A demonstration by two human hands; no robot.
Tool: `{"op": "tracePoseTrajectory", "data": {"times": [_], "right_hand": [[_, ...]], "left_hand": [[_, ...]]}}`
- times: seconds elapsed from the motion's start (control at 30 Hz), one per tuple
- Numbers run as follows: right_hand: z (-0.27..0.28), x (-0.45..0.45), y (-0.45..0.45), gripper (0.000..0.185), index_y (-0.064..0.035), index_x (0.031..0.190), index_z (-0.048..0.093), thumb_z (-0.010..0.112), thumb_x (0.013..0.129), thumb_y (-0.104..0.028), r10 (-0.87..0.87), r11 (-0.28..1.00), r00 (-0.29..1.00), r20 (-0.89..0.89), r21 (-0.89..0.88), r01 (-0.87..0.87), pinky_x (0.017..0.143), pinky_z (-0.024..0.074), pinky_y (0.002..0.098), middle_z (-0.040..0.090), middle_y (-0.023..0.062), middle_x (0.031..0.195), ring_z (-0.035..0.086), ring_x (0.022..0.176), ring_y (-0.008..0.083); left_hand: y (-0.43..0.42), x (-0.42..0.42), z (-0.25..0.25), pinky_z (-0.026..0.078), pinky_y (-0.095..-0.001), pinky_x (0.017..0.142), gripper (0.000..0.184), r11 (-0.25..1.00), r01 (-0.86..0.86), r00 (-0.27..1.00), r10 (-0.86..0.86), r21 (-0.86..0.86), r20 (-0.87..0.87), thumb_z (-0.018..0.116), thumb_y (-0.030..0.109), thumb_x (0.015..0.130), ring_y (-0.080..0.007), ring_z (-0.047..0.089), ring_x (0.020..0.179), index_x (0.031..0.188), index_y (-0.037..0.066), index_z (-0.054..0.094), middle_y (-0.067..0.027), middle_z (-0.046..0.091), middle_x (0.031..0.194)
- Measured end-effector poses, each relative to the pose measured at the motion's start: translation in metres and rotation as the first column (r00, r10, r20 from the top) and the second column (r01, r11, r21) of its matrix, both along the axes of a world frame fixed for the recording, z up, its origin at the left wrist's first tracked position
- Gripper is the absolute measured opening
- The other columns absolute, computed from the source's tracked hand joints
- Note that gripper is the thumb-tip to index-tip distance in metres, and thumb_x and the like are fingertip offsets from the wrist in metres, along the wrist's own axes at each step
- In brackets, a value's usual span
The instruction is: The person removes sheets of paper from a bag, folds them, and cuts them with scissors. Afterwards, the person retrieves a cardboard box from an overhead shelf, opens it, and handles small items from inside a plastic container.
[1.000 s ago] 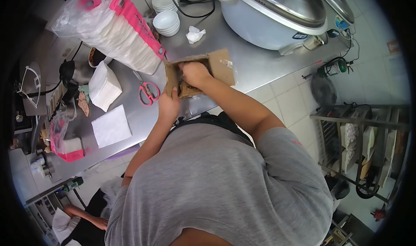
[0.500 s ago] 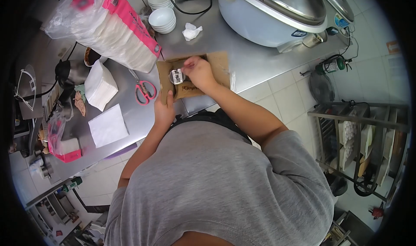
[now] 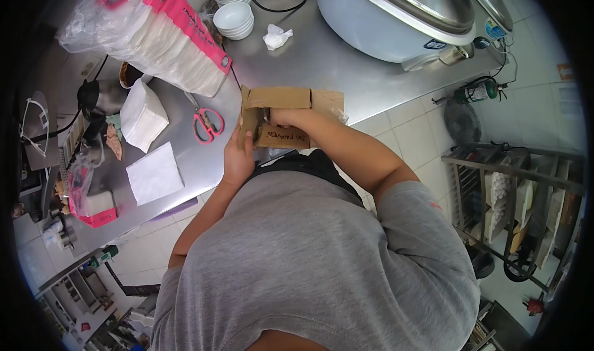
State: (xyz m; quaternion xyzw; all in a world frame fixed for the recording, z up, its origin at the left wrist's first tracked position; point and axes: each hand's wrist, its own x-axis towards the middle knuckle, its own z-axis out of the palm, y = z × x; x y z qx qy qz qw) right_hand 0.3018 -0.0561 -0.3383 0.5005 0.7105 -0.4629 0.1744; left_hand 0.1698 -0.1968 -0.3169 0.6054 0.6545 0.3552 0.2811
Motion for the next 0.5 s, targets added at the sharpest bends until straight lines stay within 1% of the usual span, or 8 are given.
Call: {"op": "tracePoseTrajectory", "data": {"times": [0.1, 0.2, 0.3, 0.33, 0.37, 0.4, 0.43, 0.5], "right_hand": [[-0.007, 0.004, -0.025, 0.018, -0.0035, 0.095, 0.064, 0.062, 0.079, -0.012, -0.061, 0.892, 0.954, -0.294, 0.412, 0.184, 0.071, 0.0505, 0.0402, 0.066, 0.0164, 0.095, 0.065, 0.085, 0.0314], [0.048, 0.014, -0.043, 0.017, -0.0047, 0.099, 0.065, 0.061, 0.085, -0.015, 0.187, 0.667, 0.962, -0.201, 0.745, 0.026, 0.061, 0.0519, 0.0374, 0.067, 0.0111, 0.084, 0.066, 0.069, 0.0276], [0.071, 0.028, -0.041, 0.014, -0.0046, 0.094, 0.065, 0.066, 0.082, -0.011, 0.226, 0.446, 0.829, -0.512, 0.811, 0.379, 0.059, 0.0520, 0.0334, 0.066, 0.0136, 0.078, 0.066, 0.067, 0.0236], [0.087, 0.030, -0.042, 0.011, 0.0027, 0.086, 0.062, 0.065, 0.081, -0.007, 0.068, 0.567, 0.783, -0.619, 0.670, 0.480, 0.061, 0.0528, 0.0332, 0.066, 0.0150, 0.078, 0.066, 0.069, 0.0276], [0.095, 0.033, -0.037, 0.011, 0.0032, 0.085, 0.062, 0.066, 0.082, -0.006, -0.097, 0.702, 0.670, -0.736, 0.427, 0.570, 0.061, 0.0529, 0.0302, 0.066, 0.0142, 0.077, 0.066, 0.067, 0.0231], [0.100, 0.037, -0.031, 0.011, 0.0037, 0.085, 0.062, 0.067, 0.082, -0.006, -0.284, 0.772, 0.542, -0.791, 0.147, 0.618, 0.060, 0.0530, 0.0273, 0.066, 0.0133, 0.075, 0.066, 0.065, 0.0186], [0.107, 0.041, -0.028, 0.011, 0.0042, 0.084, 0.063, 0.067, 0.083, -0.006, -0.477, 0.771, 0.409, -0.778, -0.147, 0.619, 0.059, 0.0530, 0.0244, 0.067, 0.0125, 0.074, 0.065, 0.062, 0.0140], [0.126, 0.047, -0.029, 0.012, 0.0061, 0.083, 0.061, 0.066, 0.085, -0.005, -0.463, 0.784, 0.441, -0.769, -0.123, 0.609, 0.061, 0.0539, 0.0236, 0.067, 0.0110, 0.075, 0.065, 0.067, 0.0131]], "left_hand": [[-0.001, -0.001, 0.000, 0.051, -0.0427, 0.082, 0.046, 1.000, -0.019, 1.000, 0.018, -0.011, -0.016, 0.042, 0.010, 0.097, -0.0435, 0.061, 0.097, 0.141, 0.001, 0.035, -0.0306, 0.059, 0.112], [0.001, -0.004, 0.006, 0.051, -0.0441, 0.077, 0.046, 0.994, -0.095, 0.994, 0.097, -0.047, 0.040, 0.043, 0.009, 0.095, -0.0438, 0.062, 0.091, 0.140, 0.000, 0.037, -0.0315, 0.060, 0.107], [0.004, -0.004, 0.008, 0.050, -0.0449, 0.071, 0.047, 0.986, -0.121, 0.992, 0.124, -0.114, 0.020, 0.045, 0.008, 0.093, -0.0448, 0.062, 0.083, 0.139, -0.001, 0.039, -0.0324, 0.061, 0.100], [0.004, -0.007, 0.003, 0.050, -0.0441, 0.075, 0.049, 0.981, -0.118, 0.988, 0.132, -0.155, 0.082, 0.046, 0.009, 0.092, -0.0442, 0.062, 0.088, 0.139, -0.001, 0.037, -0.0324, 0.060, 0.104], [0.006, -0.011, -0.006, 0.050, -0.0433, 0.078, 0.051, 0.975, -0.109, 0.980, 0.138, -0.195, 0.141, 0.048, 0.009, 0.092, -0.0436, 0.062, 0.093, 0.140, -0.002, 0.036, -0.0324, 0.059, 0.109], [0.007, -0.014, -0.013, 0.049, -0.0425, 0.082, 0.054, 0.967, -0.094, 0.970, 0.143, -0.235, 0.199, 0.050, 0.009, 0.091, -0.0430, 0.061, 0.098, 0.141, -0.002, 0.034, -0.0324, 0.057, 0.114], [0.006, -0.014, -0.012, 0.046, -0.0417, 0.088, 0.058, 0.983, -0.100, 0.971, 0.130, -0.152, 0.202, 0.053, 0.009, 0.089, -0.0419, 0.058, 0.105, 0.141, -0.003, 0.033, -0.0308, 0.055, 0.119], [0.002, -0.012, -0.006, 0.040, -0.0401, 0.099, 0.065, 0.994, -0.111, 0.973, 0.106, 0.015, 0.207, 0.058, 0.010, 0.085, -0.0398, 0.051, 0.119, 0.142, -0.004, 0.030, -0.0278, 0.049, 0.131]]}}
